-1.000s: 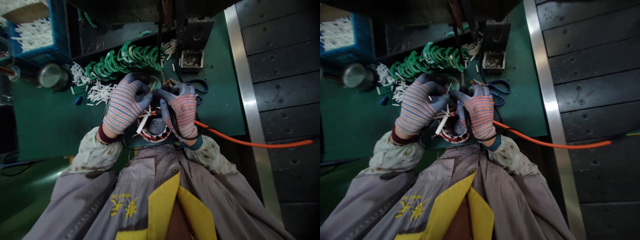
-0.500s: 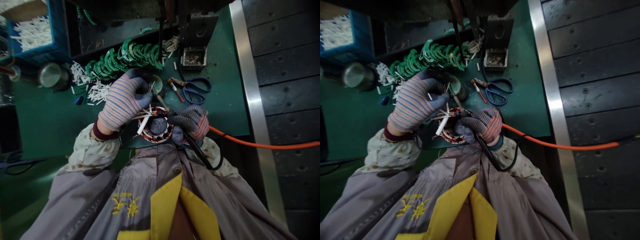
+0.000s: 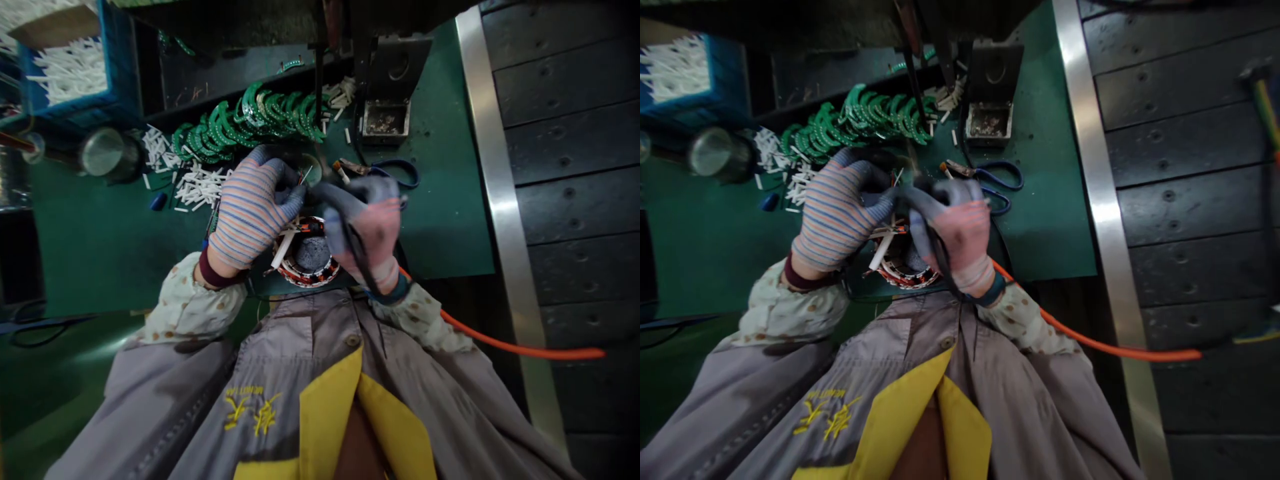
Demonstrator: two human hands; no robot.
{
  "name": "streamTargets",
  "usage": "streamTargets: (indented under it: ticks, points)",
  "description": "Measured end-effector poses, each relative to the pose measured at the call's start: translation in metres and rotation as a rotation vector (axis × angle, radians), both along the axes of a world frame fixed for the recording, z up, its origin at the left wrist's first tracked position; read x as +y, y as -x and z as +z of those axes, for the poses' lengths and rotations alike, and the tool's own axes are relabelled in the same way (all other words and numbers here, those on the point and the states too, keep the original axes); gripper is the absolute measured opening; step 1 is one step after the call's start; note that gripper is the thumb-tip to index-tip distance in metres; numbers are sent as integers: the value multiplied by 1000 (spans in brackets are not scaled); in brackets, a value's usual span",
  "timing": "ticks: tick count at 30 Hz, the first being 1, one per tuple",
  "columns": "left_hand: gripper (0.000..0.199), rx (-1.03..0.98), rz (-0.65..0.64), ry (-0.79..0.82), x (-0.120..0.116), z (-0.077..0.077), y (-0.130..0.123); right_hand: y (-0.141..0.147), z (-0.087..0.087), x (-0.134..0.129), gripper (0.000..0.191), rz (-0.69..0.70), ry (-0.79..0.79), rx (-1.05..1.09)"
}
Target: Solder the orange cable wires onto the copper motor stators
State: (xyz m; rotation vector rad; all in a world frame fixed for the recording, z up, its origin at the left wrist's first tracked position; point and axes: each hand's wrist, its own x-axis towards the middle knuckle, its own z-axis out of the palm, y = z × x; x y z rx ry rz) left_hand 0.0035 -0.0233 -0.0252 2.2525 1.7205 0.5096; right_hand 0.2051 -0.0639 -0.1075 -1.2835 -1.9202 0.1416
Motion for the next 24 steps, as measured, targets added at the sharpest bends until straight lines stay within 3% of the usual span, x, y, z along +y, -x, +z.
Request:
streamTargets:
  ticks: [5,10,15,19,21,24]
  points:
    - [12,-53,-12,23,0,-3,5,15,13,17,33,-48,-80,-43]
    - [17,-77,-34,40,0,-3,9,14,13,18,42,-74,-79,2]
    - [13,-109,-30,43,2,-7,8,16,3,17,41,-63,-87,63]
    - [11,-148,1,33,4,-9,8,8,-12,-3,43,-148,-112,111]
    - [10,-128,-20,55,6,-6,10,0,-15,-14,48,-81,-209,186]
    - [8,-85,-64,81,9,1,13,-9,-13,-19,35,92,-354,283]
